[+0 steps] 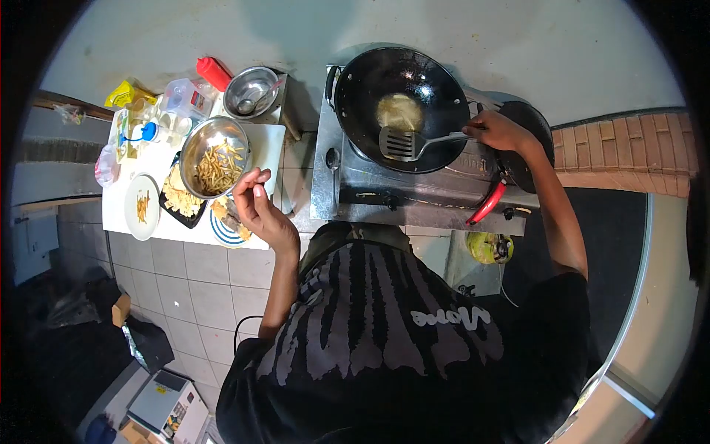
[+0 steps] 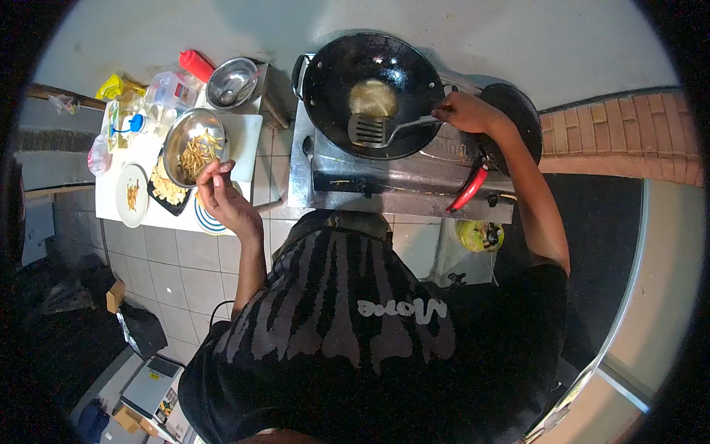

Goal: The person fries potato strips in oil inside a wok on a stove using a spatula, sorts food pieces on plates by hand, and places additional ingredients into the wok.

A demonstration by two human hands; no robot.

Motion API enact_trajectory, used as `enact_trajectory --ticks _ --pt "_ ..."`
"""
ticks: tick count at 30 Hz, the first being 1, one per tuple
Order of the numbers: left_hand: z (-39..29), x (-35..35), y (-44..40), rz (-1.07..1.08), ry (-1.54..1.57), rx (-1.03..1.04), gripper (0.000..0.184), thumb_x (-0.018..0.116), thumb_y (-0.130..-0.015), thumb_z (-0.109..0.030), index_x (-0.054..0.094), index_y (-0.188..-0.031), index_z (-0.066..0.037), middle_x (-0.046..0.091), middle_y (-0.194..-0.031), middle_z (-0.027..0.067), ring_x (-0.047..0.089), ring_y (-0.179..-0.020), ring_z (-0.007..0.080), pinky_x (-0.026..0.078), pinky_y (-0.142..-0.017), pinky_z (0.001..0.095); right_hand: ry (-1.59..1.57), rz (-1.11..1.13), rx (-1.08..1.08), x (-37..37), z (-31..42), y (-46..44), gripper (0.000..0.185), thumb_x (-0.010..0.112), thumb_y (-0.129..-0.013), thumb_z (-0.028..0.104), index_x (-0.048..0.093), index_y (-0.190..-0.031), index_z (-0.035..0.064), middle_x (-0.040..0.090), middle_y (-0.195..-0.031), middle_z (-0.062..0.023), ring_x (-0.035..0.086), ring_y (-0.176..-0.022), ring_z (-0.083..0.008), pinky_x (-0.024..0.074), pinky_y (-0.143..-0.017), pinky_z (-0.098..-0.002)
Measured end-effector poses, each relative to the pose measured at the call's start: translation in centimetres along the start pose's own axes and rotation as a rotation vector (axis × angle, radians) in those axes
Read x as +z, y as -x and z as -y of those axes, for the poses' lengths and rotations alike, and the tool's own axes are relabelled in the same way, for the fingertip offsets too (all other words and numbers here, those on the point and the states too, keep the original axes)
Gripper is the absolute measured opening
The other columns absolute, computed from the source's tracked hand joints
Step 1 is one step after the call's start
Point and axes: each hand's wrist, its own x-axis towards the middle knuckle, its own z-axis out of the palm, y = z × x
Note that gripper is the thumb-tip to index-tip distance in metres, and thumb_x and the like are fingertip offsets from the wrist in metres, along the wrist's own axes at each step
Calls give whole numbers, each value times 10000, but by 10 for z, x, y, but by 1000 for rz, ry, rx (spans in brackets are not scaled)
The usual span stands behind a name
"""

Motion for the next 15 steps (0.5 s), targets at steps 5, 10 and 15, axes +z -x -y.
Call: enact_trajectory --ticks 5,10,15 --pt "-5 0 3 -3 -12 -13 201 473 -944 -107 528 -1078 32 557 -1008 114 542 -963 183 404 -927 337 -50 -96 -52 7 -13 3 421 545 -921 376 649 -915 -32 609 -729 -213 579 -672 -282 440 -651 -402" --pt "-15 2 12 -32 -47 6 204 480 -941 -117 535 -1069 32 560 -1001 105 536 -953 174 398 -916 327 -174 -198 -130 -15 6 23 409 559 -939 303 571 -733 -50 360 -566 -19 348 -565 -111 316 -519 -320" --pt "-25 -2 32 -35 -104 22 198 475 -938 -106 529 -1082 18 548 -1010 98 528 -968 176 398 -935 332 -218 -168 -186 -59 49 41 462 548 -949 293 410 -638 -19 282 -575 21 286 -565 -88 279 -503 -317"
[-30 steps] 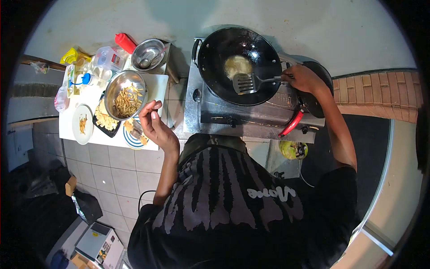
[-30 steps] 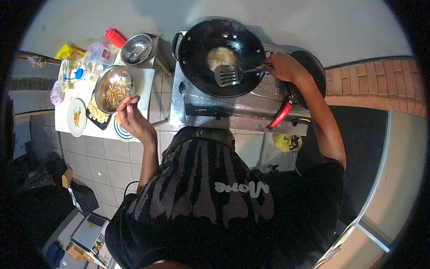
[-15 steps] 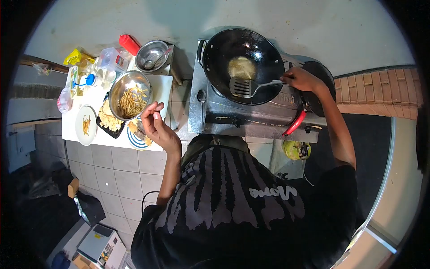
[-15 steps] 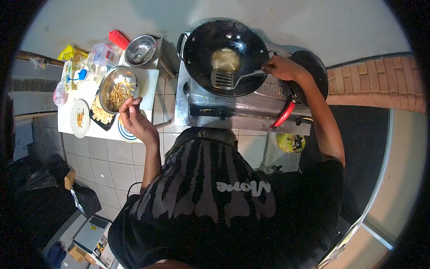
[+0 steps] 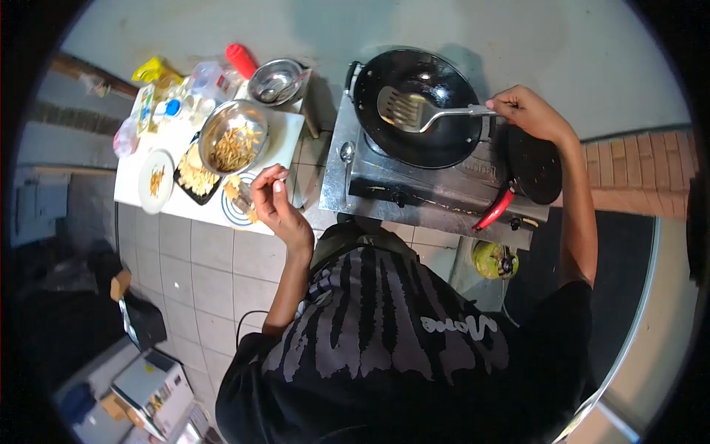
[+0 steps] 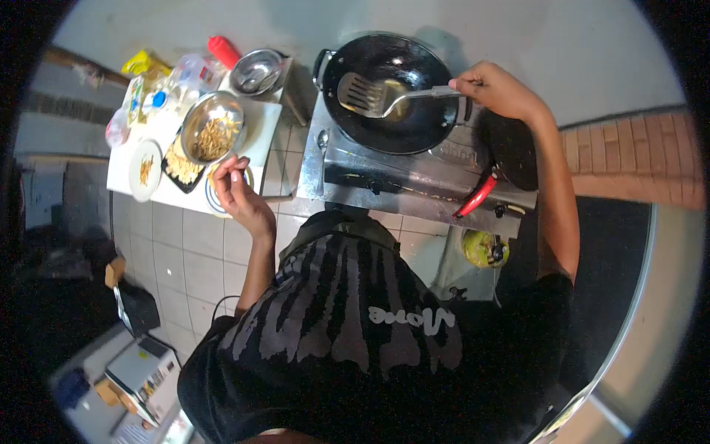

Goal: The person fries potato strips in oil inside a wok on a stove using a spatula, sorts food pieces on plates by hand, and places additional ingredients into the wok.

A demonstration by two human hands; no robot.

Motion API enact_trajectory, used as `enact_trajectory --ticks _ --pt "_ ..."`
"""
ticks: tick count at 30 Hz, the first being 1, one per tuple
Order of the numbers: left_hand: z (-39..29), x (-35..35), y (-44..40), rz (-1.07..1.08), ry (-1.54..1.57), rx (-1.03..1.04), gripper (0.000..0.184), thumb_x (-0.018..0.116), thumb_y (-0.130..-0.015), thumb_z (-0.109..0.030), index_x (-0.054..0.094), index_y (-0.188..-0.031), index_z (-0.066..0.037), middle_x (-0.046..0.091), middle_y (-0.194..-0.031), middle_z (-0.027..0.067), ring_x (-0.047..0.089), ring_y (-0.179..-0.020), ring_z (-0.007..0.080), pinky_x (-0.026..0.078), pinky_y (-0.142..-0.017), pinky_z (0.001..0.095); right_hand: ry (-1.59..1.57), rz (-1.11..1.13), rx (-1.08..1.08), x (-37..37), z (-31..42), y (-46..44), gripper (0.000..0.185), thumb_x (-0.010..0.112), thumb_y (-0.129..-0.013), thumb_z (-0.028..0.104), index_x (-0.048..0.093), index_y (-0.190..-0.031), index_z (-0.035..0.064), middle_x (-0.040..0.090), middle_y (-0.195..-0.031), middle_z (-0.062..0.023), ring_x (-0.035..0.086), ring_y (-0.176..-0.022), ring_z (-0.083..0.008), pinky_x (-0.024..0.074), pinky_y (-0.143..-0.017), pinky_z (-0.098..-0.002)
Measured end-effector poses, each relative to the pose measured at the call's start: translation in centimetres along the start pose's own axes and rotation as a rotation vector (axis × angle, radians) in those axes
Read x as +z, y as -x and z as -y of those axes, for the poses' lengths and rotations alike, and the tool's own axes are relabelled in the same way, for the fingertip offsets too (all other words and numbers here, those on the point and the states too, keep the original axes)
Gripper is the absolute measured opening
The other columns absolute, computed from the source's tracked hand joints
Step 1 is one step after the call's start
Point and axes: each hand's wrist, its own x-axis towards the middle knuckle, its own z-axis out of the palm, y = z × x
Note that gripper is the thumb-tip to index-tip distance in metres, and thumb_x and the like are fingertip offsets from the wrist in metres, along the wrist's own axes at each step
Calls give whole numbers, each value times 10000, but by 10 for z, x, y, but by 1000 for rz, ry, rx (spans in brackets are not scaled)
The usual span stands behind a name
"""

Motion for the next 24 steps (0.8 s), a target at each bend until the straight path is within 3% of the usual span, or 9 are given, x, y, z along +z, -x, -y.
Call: enact_trajectory --ticks 4,7,8,11,20,23,24 --pt "-21 -1 20 -17 -187 -32 206 502 -911 -117 536 -1064 17 552 -989 83 510 -984 159 378 -941 316 214 32 -214 -21 42 -34 481 545 -941 296 364 -636 -27 243 -573 3 263 -538 -97 275 -493 -325" --pt "-22 -11 39 6 -203 9 250 538 -887 -144 529 -1087 5 546 -992 74 505 -989 163 361 -945 309 149 69 -327 -13 73 -77 470 546 -940 285 368 -627 -17 244 -558 -22 247 -538 -117 270 -494 -332" --pt "-24 -15 44 0 -185 -6 268 549 -881 -153 525 -1095 7 543 -996 75 501 -994 163 355 -950 309 185 16 -349 -6 90 -87 475 550 -947 322 393 -593 47 289 -561 51 280 -525 -54 255 -470 -280" --pt "-31 -36 53 -30 -184 -31 299 563 -872 -171 519 -1107 8 538 -1003 78 495 -1003 164 346 -957 312 202 23 -442 20 143 -131 496 542 -943 367 428 -601 26 309 -545 34 302 -514 -73 280 -472 -292" --pt "-38 -157 -22 -193 -148 -102 286 522 -894 -147 512 -1138 3 516 -1004 66 488 -1000 154 351 -939 299 169 148 -739 211 329 -297 507 558 -917 365 486 -616 -37 383 -495 -75 383 -490 -143 353 -507 -362" --pt "-25 -206 -59 -281 -99 -205 278 554 -884 -97 508 -1135 12 518 -1008 68 473 -981 146 371 -912 284 216 87 -600 302 383 -346 431 586 -889 376 638 -737 -23 603 -627 -183 553 -560 -276 429 -577 -408" --pt "-26 -216 -64 -296 -59 -264 284 554 -891 -95 500 -1149 11 516 -1018 69 472 -983 144 373 -916 284 268 94 -511 336 394 -371 434 571 -874 417 670 -828 -3 658 -839 -227 638 -832 -384 490 -745 -462"
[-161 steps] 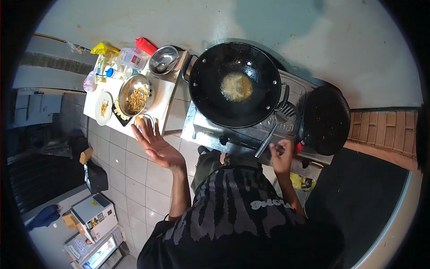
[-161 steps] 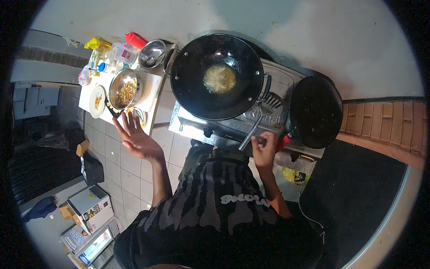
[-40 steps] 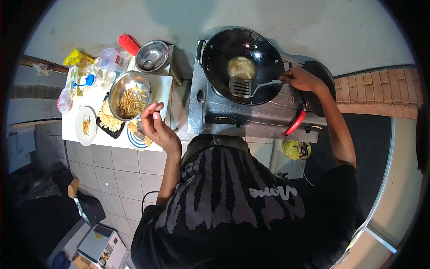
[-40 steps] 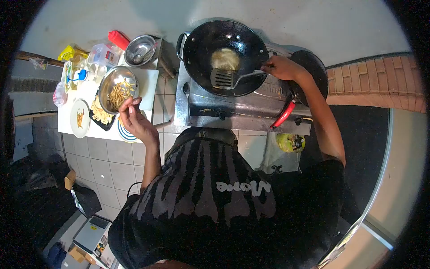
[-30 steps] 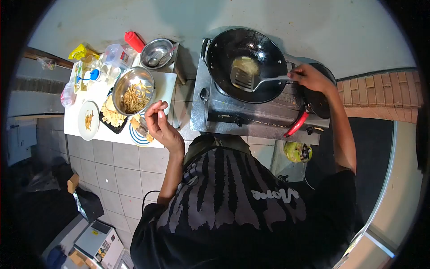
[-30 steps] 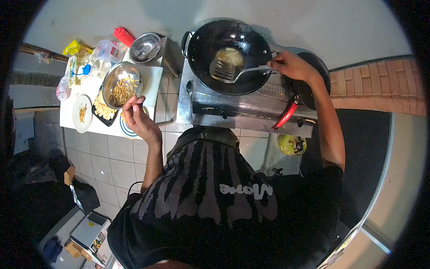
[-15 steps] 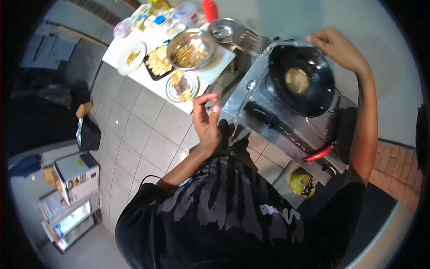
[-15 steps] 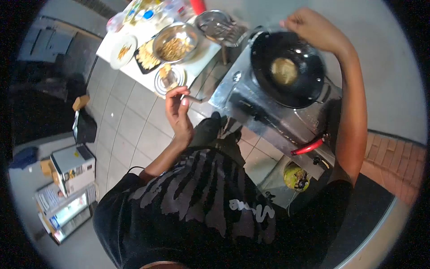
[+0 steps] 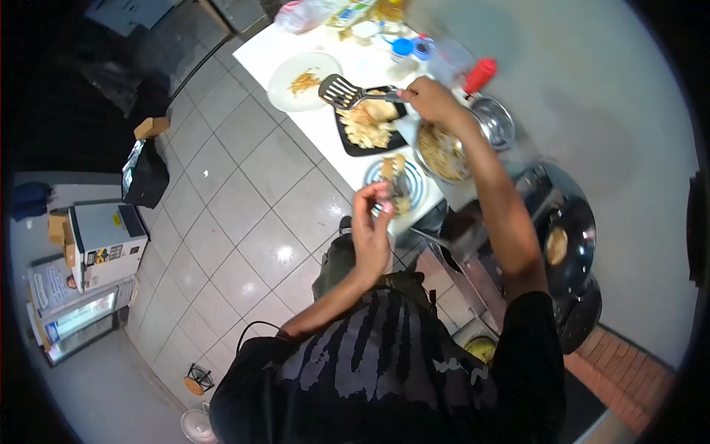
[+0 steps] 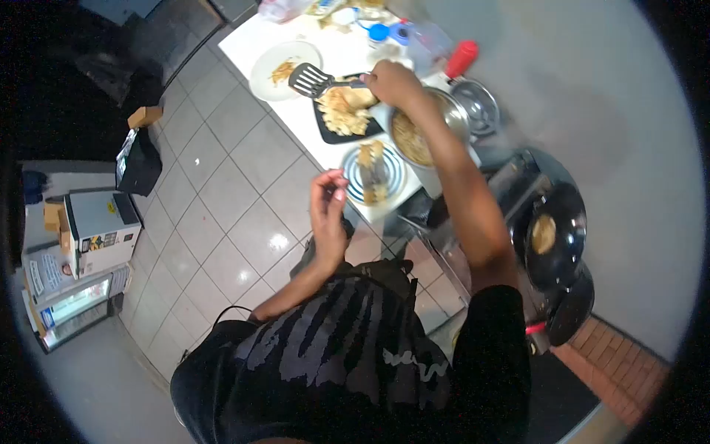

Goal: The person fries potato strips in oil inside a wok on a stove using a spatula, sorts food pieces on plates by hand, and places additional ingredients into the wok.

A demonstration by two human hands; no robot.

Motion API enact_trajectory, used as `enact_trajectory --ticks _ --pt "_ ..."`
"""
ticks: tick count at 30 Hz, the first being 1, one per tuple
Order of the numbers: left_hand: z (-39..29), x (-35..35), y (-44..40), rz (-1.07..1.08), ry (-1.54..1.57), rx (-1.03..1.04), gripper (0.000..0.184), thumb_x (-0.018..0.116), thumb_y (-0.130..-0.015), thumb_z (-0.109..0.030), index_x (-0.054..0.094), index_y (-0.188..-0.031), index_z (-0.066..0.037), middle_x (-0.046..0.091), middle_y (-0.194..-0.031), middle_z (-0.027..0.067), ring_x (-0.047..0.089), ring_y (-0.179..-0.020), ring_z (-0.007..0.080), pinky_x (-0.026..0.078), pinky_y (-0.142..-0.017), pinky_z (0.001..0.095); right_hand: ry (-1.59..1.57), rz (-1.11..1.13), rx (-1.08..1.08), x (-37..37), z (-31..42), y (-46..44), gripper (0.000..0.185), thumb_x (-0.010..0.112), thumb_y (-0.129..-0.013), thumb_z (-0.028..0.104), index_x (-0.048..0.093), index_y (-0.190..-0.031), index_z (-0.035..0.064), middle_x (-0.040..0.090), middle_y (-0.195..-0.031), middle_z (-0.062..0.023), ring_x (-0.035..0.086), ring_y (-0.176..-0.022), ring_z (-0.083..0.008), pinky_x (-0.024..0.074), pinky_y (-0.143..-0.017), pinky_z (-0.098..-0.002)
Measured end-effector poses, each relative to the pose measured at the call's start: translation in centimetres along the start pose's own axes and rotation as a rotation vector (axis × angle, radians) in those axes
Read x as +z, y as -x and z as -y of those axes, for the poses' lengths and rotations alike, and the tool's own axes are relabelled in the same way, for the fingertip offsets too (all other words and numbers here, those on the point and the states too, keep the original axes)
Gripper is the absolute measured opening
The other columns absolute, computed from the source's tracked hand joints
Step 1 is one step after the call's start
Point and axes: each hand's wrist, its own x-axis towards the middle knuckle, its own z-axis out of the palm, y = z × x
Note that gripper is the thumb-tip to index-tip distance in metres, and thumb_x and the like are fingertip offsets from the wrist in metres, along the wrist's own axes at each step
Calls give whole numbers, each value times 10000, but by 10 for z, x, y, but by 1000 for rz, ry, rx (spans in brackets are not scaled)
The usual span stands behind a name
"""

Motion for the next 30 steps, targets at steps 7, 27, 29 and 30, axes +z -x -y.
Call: enact_trajectory --ticks 7,27,29,30 --pt "28 -50 -70 149 36 -176 317 558 -922 -91 473 -1216 -5 501 -1000 43 500 -954 118 401 -889 263 -128 -268 20 149 50 -96 256 545 -898 235 573 -858 -16 627 -818 -239 608 -817 -424 469 -730 -512" --pt "42 -106 -95 336 -49 -282 191 541 -927 -124 569 -1090 -29 584 -925 62 569 -862 133 442 -793 269 -1339 -106 455 155 67 -30 189 469 -954 214 529 -1022 49 415 -679 35 371 -521 -42 283 -442 -202" --pt "42 -97 -87 716 -301 -344 234 533 -934 -207 584 -1076 -29 628 -904 108 601 -830 180 464 -763 309 -1379 -107 480 133 73 8 159 493 -942 220 534 -978 71 402 -642 46 357 -486 -31 261 -421 -190" --pt "41 -84 -76 879 -375 -400 290 543 -929 -272 598 -1077 -29 652 -906 146 631 -813 225 483 -751 344 -1364 -124 514 122 80 27 135 506 -935 212 534 -940 79 410 -624 50 367 -476 -28 266 -416 -185"
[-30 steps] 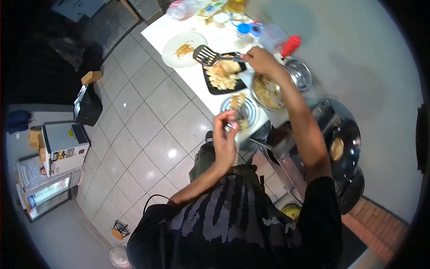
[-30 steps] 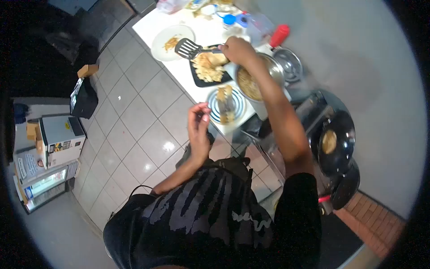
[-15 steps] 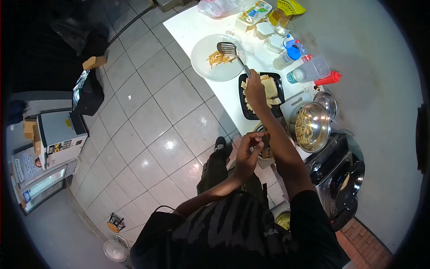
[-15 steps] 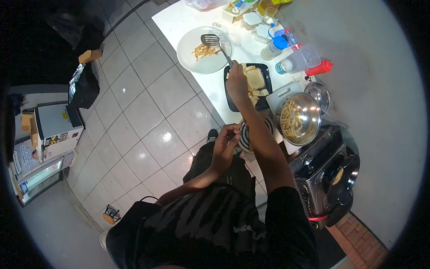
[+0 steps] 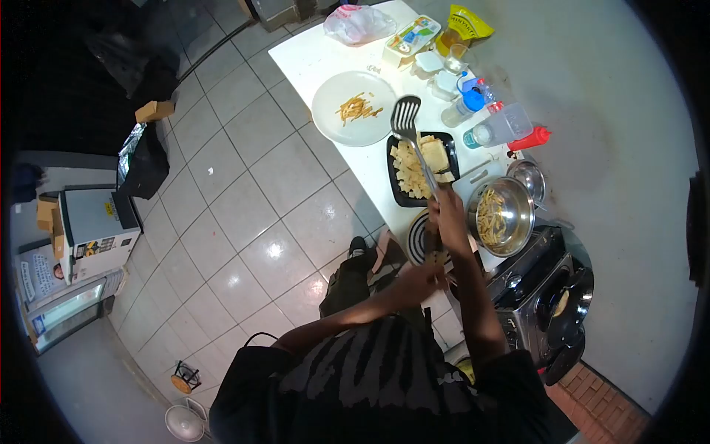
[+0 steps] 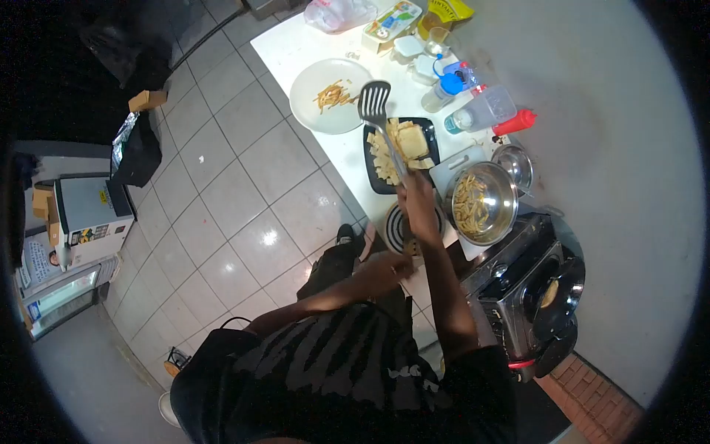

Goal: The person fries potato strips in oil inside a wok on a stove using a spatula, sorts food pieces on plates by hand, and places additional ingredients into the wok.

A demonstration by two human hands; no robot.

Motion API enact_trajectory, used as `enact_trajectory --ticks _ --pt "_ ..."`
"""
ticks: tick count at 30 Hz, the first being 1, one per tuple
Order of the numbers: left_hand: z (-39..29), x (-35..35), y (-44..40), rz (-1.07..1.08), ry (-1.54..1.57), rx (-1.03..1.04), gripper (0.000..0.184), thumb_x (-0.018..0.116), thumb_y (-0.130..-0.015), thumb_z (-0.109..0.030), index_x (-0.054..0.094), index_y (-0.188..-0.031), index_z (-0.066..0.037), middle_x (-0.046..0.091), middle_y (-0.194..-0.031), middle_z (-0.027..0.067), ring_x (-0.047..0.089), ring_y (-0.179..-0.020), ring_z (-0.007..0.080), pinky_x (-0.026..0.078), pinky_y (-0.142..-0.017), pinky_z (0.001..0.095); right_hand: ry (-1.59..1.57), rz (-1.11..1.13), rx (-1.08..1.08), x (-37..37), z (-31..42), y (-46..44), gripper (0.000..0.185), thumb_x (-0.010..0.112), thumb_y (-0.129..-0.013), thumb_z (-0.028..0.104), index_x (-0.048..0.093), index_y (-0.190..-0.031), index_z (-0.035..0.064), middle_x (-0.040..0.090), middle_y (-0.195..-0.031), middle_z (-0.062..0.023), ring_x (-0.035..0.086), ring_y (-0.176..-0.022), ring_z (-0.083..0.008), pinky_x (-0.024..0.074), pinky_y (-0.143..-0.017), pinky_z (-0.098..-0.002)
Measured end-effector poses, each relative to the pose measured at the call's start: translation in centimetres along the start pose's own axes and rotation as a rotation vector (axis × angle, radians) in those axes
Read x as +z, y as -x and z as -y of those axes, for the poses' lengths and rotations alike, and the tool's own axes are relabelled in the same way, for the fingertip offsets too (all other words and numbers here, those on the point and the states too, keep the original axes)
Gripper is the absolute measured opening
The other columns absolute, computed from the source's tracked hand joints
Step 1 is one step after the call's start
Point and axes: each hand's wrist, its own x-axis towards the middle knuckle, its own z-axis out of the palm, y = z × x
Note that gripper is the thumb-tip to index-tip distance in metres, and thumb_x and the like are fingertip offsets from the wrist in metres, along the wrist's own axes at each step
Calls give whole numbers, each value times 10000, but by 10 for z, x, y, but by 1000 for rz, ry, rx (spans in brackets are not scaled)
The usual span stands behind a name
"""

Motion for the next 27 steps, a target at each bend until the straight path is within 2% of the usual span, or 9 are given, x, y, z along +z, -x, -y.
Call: enact_trajectory --ticks 5,9,12,15,18,19,22,24,27 --pt "-45 39 -1 632 -334 49 445 518 -917 -401 590 -1152 -31 668 -970 159 640 -893 293 492 -791 381 84 -131 -20 -31 -9 88 147 547 -921 214 580 -932 71 449 -645 57 377 -523 -20 291 -452 -197" --pt "-21 57 -7 760 -283 227 399 514 -903 -380 625 -1069 -34 655 -914 169 625 -852 337 471 -776 426 240 -323 -239 -58 -12 157 175 539 -954 215 583 -963 46 435 -600 56 376 -511 -29 291 -461 -209" --pt "-47 67 -25 920 -419 246 373 510 -908 -358 631 -1018 -23 645 -860 180 619 -828 345 458 -759 448 3 -420 -280 -93 -9 206 190 524 -967 219 581 -964 38 439 -609 49 380 -523 -28 302 -468 -211" --pt "-48 106 -33 1077 -604 -56 354 506 -927 -329 643 -994 -9 659 -949 190 634 -892 295 461 -791 396 148 -656 -387 -136 -7 265 188 516 -971 212 581 -967 35 444 -614 43 383 -537 -26 308 -475 -211" --pt "-47 150 -29 1077 -721 136 338 493 -939 -321 623 -983 -12 640 -858 177 623 -839 266 452 -777 366 184 -857 -303 -207 -12 337 188 589 -927 226 601 -955 40 531 -759 30 456 -712 -59 383 -633 -224" --pt "-57 162 -33 1145 -709 110 275 500 -937 -267 610 -995 -22 621 -839 161 606 -818 256 449 -773 352 289 -911 -456 -227 -5 361 181 584 -929 208 601 -951 29 547 -774 25 466 -722 -68 385 -638 -230" --pt "-51 204 -35 1103 -591 89 172 510 -920 -149 583 -1035 -43 588 -830 130 574 -794 237 442 -773 329 405 -1107 -421 -298 1 417 173 587 -928 183 594 -962 14 590 -753 -42 485 -684 -91 391 -604 -252" --pt "-52 235 -35 1021 -548 48 283 499 -882 -13 537 -1154 -82 576 -897 100 558 -814 220 441 -791 327 573 -1183 -348 -339 8 441 176 597 -919 186 594 -965 16 598 -743 -88 511 -647 -147 400 -592 -278" --pt "-47 277 -36 983 -499 47 305 533 -893 -68 532 -1197 -100 577 -884 89 558 -811 191 444 -792 330 955 -1237 -402 -409 -2 455 213 599 -914 214 585 -1005 22 606 -750 -142 569 -639 -250 432 -611 -338"
